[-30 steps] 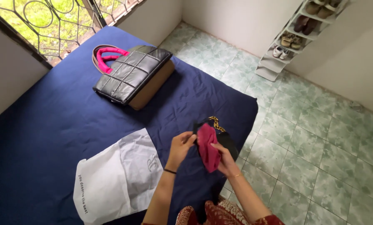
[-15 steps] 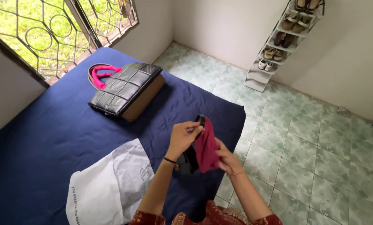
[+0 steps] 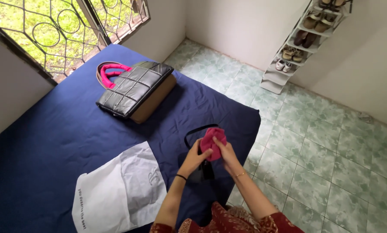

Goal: The person removes a black handbag from a white dust bag and wipes it with a pink cloth. They clean the front, sides, and back of the bag, turning it over to reach different surfaces. The bag remains on a blue bedsheet throughout the task.

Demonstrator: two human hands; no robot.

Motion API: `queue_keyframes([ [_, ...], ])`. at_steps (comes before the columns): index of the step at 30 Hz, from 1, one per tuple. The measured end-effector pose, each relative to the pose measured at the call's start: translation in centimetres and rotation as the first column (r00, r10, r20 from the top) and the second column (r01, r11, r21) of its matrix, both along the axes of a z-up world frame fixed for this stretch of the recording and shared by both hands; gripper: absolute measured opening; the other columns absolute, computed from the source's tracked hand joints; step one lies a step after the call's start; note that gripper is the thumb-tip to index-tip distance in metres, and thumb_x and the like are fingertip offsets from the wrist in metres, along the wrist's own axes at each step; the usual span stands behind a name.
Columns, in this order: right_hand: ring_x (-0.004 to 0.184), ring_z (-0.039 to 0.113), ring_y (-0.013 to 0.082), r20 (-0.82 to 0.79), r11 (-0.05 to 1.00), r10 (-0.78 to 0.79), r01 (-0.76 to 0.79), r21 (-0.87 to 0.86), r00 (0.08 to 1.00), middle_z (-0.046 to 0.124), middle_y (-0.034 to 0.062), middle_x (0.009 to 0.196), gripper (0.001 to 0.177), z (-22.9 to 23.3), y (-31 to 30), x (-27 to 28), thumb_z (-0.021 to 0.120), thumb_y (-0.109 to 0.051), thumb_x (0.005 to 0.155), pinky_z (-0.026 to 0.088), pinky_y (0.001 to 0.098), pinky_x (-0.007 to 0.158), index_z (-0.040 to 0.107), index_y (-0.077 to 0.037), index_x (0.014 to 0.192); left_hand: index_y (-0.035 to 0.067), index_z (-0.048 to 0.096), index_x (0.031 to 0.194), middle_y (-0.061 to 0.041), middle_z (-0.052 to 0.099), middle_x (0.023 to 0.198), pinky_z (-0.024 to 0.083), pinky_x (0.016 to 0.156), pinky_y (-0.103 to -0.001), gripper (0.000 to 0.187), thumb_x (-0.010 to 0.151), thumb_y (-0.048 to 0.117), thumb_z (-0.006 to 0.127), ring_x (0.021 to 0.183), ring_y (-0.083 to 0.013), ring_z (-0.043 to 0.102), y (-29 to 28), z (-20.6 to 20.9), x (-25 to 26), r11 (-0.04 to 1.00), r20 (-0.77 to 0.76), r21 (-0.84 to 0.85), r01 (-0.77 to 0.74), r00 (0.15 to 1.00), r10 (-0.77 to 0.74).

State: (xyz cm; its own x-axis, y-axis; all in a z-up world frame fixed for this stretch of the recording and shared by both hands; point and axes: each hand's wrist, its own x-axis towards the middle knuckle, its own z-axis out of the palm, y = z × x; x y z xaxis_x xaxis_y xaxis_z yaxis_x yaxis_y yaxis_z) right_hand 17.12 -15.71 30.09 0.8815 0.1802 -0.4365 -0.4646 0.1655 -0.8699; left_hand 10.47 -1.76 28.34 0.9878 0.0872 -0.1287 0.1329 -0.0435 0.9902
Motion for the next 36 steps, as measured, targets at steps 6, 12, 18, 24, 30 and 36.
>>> queue_keyframes([
  [6, 0.061, 0.065, 0.0192, 0.15, 0.998, -0.058, 0.051, 0.047, 0.987, 0.067, 0.0077, 0.068, 0.02, 6.7, 1.9, 2.2, 0.085, -0.025, 0.084, 0.046, 0.03, 0.06, 0.074, -0.008, 0.084, 0.011, 0.066, 0.127, -0.012, 0.067, 0.128, 0.03, 0.115, -0.049, 0.048, 0.082, 0.023, 0.079, 0.13, -0.0313, 0.055, 1.2, -4.7, 3.4, 0.732, 0.299, 0.666, -0.144, 0.951, -0.085],
  [12, 0.065, 0.065, 0.0157, 0.256, 0.966, -0.173, 0.113, 0.234, 0.951, 0.067, 0.0033, 0.073, 0.015, 15.3, 1.2, 3.7, 0.081, -0.02, 0.09, 0.048, 0.0279, 0.068, 0.071, -0.011, 0.084, 0.005, 0.07, 0.108, -0.009, 0.07, 0.112, 0.04, 0.114, -0.043, 0.027, 0.083, 0.013, 0.077, 0.117, -0.0317, 0.063, 2.2, 0.7, 7.5, 0.76, 0.539, 0.608, -0.228, 0.822, -0.184],
  [18, 0.08, 0.07, 0.0249, 0.133, 0.956, -0.164, 0.124, 0.267, 0.977, 0.07, 0.0112, 0.087, 0.025, 7.9, -1.8, 6.1, 0.082, -0.023, 0.089, 0.053, 0.0379, 0.079, 0.073, -0.004, 0.103, -0.004, 0.07, 0.105, -0.014, 0.069, 0.119, 0.029, 0.125, -0.044, 0.017, 0.091, 0.004, 0.065, 0.124, -0.0312, 0.059, 1.1, -7.4, 4.9, 0.642, 0.517, 0.734, -0.222, 0.796, -0.316],
  [24, 0.084, 0.069, 0.0287, -0.014, 0.929, -0.13, 0.127, 0.349, 0.991, 0.07, 0.0133, 0.088, 0.028, 6.4, -1.7, 5.4, 0.084, -0.024, 0.087, 0.054, 0.0417, 0.082, 0.072, -0.003, 0.102, 0.005, 0.071, 0.101, -0.008, 0.067, 0.121, 0.035, 0.118, -0.044, 0.036, 0.097, 0.041, 0.07, 0.117, -0.0274, 0.065, -2.5, -5.4, 0.6, 0.814, 0.404, 0.557, -0.161, 0.91, -0.096],
  [30, 0.087, 0.069, 0.0258, -0.079, 0.933, -0.092, 0.114, 0.342, 0.993, 0.07, 0.0114, 0.091, 0.03, 6.7, -0.1, 3.4, 0.085, -0.024, 0.087, 0.054, 0.0405, 0.084, 0.072, -0.004, 0.105, 0.013, 0.067, 0.127, -0.001, 0.074, 0.099, 0.02, 0.122, -0.05, 0.038, 0.105, 0.042, 0.056, 0.116, -0.0243, 0.065, -4.6, -5.1, -0.5, 0.962, 0.184, 0.22, -0.161, 0.975, 0.121],
  [36, 0.094, 0.069, 0.0295, -0.166, 0.936, -0.077, 0.129, 0.329, 0.983, 0.072, 0.0154, 0.099, 0.036, -3.2, -0.9, 2.7, 0.087, -0.025, 0.085, 0.053, 0.0429, 0.088, 0.073, -0.004, 0.11, 0.01, 0.074, 0.124, -0.018, 0.068, 0.119, 0.045, 0.109, -0.046, 0.038, 0.097, 0.037, 0.073, 0.12, -0.035, 0.063, -4.0, -7.3, -3.2, 0.927, -0.011, -0.053, -0.372, 0.928, 0.372],
])
